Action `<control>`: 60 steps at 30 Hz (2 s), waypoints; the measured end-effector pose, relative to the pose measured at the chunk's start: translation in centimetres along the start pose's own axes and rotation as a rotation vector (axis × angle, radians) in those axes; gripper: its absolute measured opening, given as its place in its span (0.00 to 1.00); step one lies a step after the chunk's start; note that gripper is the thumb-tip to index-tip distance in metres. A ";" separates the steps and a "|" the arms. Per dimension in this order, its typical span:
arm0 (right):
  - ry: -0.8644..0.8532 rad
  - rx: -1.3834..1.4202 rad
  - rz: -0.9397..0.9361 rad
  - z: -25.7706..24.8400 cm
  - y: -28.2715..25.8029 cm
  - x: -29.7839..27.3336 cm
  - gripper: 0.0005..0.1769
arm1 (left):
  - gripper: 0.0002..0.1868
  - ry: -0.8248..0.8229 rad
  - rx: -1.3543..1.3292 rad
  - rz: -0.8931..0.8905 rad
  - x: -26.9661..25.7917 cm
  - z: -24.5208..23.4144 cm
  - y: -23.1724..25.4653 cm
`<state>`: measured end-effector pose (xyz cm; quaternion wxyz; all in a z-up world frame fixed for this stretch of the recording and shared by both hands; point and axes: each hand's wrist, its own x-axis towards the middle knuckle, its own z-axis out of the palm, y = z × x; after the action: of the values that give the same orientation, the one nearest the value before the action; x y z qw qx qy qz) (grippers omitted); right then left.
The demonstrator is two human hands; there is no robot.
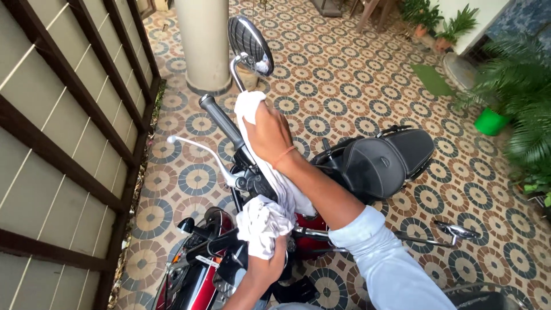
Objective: The recorder cleans a motorcycle using a white cloth, wiping down the fuel tank, mirrors, and various parts of the body.
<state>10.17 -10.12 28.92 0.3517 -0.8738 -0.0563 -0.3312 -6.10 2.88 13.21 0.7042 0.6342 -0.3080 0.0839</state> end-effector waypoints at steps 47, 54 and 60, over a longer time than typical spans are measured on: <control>0.023 0.742 0.939 -13.2 14.4 -52.0 0.31 | 0.23 -0.907 -0.380 -0.574 -14.2 8.1 -7.4; -0.001 1.031 0.822 -20.7 19.7 -56.0 0.32 | 0.37 -1.155 -0.410 -0.671 -11.9 18.1 -4.8; 0.068 1.343 1.012 -32.1 27.7 -60.4 0.36 | 0.36 -1.328 -0.508 -0.632 -10.8 28.7 -2.7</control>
<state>-44.71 -43.63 -7.32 0.9044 -0.3883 0.1680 -0.0558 -22.72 -21.79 5.27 0.4864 0.4286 -0.4797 -0.5912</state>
